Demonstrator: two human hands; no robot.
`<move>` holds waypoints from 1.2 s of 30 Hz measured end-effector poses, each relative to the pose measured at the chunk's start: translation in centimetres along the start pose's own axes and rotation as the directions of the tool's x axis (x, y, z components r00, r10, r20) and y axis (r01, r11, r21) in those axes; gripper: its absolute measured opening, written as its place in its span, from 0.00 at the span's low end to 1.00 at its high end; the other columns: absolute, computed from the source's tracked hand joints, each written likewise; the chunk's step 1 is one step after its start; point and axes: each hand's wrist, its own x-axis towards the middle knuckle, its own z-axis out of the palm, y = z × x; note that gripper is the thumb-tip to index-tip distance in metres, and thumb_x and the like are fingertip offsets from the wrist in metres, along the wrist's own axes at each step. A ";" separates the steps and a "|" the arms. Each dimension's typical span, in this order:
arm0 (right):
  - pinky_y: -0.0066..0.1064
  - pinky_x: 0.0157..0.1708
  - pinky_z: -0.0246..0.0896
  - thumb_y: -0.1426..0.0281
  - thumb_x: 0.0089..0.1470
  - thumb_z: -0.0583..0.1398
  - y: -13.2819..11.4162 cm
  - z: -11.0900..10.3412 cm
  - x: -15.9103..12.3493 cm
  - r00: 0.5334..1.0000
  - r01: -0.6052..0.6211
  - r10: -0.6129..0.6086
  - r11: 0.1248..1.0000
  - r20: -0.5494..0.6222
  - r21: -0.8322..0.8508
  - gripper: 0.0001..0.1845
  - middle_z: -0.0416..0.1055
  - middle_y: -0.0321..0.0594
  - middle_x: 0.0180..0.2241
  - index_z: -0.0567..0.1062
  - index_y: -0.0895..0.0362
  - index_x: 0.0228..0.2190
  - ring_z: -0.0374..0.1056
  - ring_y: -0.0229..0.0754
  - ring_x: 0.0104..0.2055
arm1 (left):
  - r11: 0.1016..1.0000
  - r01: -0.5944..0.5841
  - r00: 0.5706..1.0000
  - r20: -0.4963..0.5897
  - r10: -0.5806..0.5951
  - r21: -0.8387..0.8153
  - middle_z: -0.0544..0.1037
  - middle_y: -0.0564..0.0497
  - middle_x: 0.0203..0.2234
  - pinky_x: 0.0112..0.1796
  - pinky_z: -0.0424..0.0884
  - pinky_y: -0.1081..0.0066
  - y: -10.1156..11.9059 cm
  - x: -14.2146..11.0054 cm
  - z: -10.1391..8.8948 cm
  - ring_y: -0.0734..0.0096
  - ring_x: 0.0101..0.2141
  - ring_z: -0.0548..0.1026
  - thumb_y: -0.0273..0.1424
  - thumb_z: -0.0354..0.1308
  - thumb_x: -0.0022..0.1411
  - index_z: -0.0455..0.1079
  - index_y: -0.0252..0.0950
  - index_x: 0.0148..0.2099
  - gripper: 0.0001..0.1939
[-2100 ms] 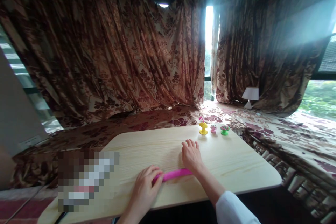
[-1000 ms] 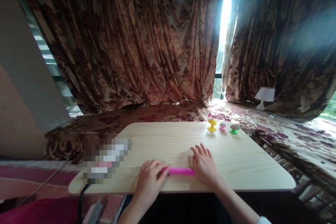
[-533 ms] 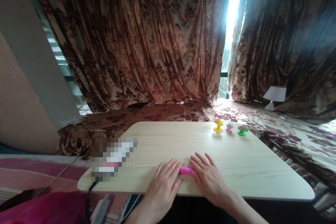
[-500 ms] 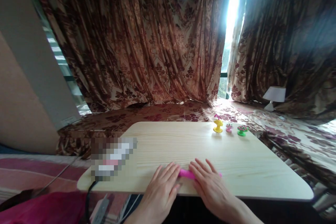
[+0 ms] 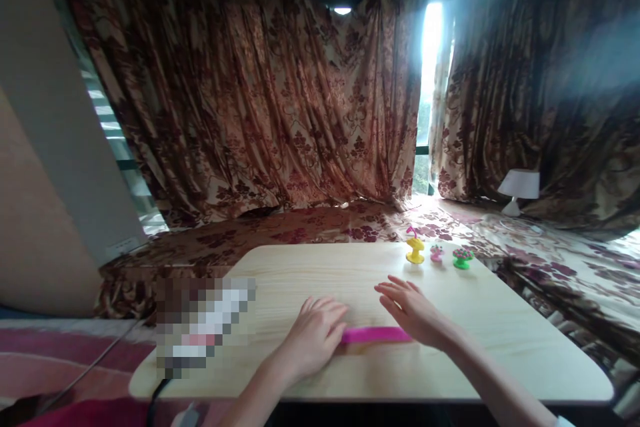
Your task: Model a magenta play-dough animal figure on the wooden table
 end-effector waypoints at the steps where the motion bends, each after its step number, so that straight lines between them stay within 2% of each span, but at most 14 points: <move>1: 0.46 0.55 0.47 0.65 0.60 0.48 0.2 -0.2 -0.3 1.000 0.010 -0.010 1.000 0.005 0.009 0.19 0.69 0.38 0.51 0.70 0.50 0.49 0.53 0.48 0.60 | 1.000 -0.015 1.000 0.011 0.015 -0.020 0.76 0.52 0.45 0.53 0.57 0.57 0.2 0.5 0.1 0.61 0.49 0.68 0.32 0.49 0.61 0.68 0.44 0.50 0.15; 5: 0.40 0.55 0.46 0.65 0.53 0.57 -0.7 0.0 -2.0 0.998 0.057 -0.058 0.998 0.023 0.028 0.17 0.73 0.38 0.46 0.73 0.51 0.46 0.55 0.49 0.58 | 0.995 -0.021 0.998 0.065 0.027 -0.098 0.76 0.52 0.35 0.49 0.59 0.61 1.4 1.6 1.4 0.63 0.41 0.70 0.33 0.55 0.56 0.74 0.43 0.37 0.08; 8: 0.37 0.50 0.52 0.67 0.50 0.60 -1.9 0.0 -2.5 0.995 0.097 -0.098 0.995 0.033 0.017 0.08 0.75 0.38 0.35 0.78 0.51 0.34 0.63 0.48 0.49 | 0.988 0.012 0.995 0.096 0.003 -0.155 0.75 0.52 0.31 0.45 0.60 0.63 1.9 1.8 1.6 0.63 0.38 0.70 0.32 0.53 0.57 0.74 0.41 0.33 0.08; 11: 0.31 0.42 0.55 0.69 0.51 0.59 -2.5 -1.1 -2.3 0.990 0.139 -0.139 0.990 0.032 0.012 0.06 0.73 0.37 0.28 0.77 0.52 0.27 0.66 0.42 0.39 | 0.966 0.056 0.982 0.189 -0.007 -0.253 0.75 0.53 0.27 0.35 0.64 0.70 1.9 2.0 0.3 0.68 0.31 0.70 0.33 0.50 0.58 0.73 0.38 0.34 0.11; 13: 0.30 0.39 0.55 0.69 0.52 0.59 -2.9 -2.4 -2.2 0.984 0.173 -0.174 0.985 0.039 0.025 0.06 0.71 0.35 0.28 0.76 0.52 0.29 0.65 0.40 0.35 | 0.937 0.089 0.960 0.278 0.009 -0.337 0.74 0.54 0.24 0.28 0.62 0.75 1.9 2.1 -1.0 0.72 0.27 0.68 0.36 0.49 0.60 0.73 0.36 0.34 0.13; 15: 0.29 0.38 0.54 0.69 0.53 0.58 -3.4 -3.6 -2.3 0.976 0.208 -0.210 0.977 0.057 0.037 0.05 0.71 0.35 0.28 0.76 0.52 0.29 0.65 0.39 0.34 | 0.902 0.124 0.936 0.352 0.033 -0.414 0.74 0.55 0.26 0.25 0.60 0.77 2.0 2.2 -2.2 0.75 0.25 0.67 0.40 0.48 0.60 0.73 0.36 0.36 0.17; 19: 0.30 0.37 0.53 0.71 0.54 0.58 -4.9 -5.0 -2.8 0.958 0.266 -0.266 0.964 0.107 0.018 0.05 0.71 0.35 0.27 0.75 0.53 0.30 0.65 0.39 0.33 | 0.842 0.191 0.899 0.435 0.057 -0.505 0.74 0.54 0.27 0.25 0.59 0.77 2.7 2.2 -3.4 0.76 0.24 0.65 0.47 0.48 0.59 0.73 0.35 0.38 0.21; 23: 0.30 0.38 0.53 0.70 0.53 0.59 -6.1 -5.5 -3.2 0.949 0.292 -0.285 0.956 0.133 -0.033 0.02 0.72 0.35 0.28 0.73 0.53 0.30 0.65 0.40 0.33 | 0.812 0.238 0.880 0.472 0.052 -0.533 0.72 0.54 0.23 0.24 0.58 0.77 3.2 1.9 -3.6 0.76 0.22 0.63 0.45 0.51 0.57 0.74 0.35 0.33 0.19; 30: 0.30 0.35 0.54 0.66 0.58 0.53 -7.7 -6.3 -2.9 0.924 0.332 -0.312 0.941 0.220 -0.062 0.14 0.73 0.39 0.25 0.74 0.56 0.27 0.68 0.40 0.29 | 0.739 0.328 0.838 0.542 0.060 -0.588 0.71 0.57 0.19 0.26 0.59 0.76 3.6 1.7 -4.1 0.74 0.23 0.64 0.37 0.55 0.53 0.73 0.37 0.27 0.11; 33: 0.28 0.30 0.53 0.64 0.57 0.54 -8.0 -7.1 -3.3 0.919 0.296 -0.289 0.955 0.266 0.014 0.14 0.73 0.39 0.23 0.76 0.56 0.27 0.67 0.40 0.26 | 0.677 0.377 0.807 0.583 0.095 -0.633 0.71 0.57 0.19 0.32 0.62 0.75 4.3 1.5 -4.2 0.74 0.24 0.67 0.33 0.53 0.53 0.73 0.38 0.25 0.09; 36: 0.24 0.20 0.49 0.63 0.55 0.55 -7.7 -8.0 -4.0 0.892 0.139 -0.226 0.961 0.391 0.239 0.14 0.70 0.35 0.19 0.78 0.55 0.27 0.61 0.34 0.20 | 0.513 0.502 0.738 0.654 0.165 -0.696 0.71 0.56 0.17 0.34 0.64 0.73 5.3 0.7 -4.5 0.74 0.22 0.69 0.30 0.51 0.52 0.72 0.38 0.23 0.11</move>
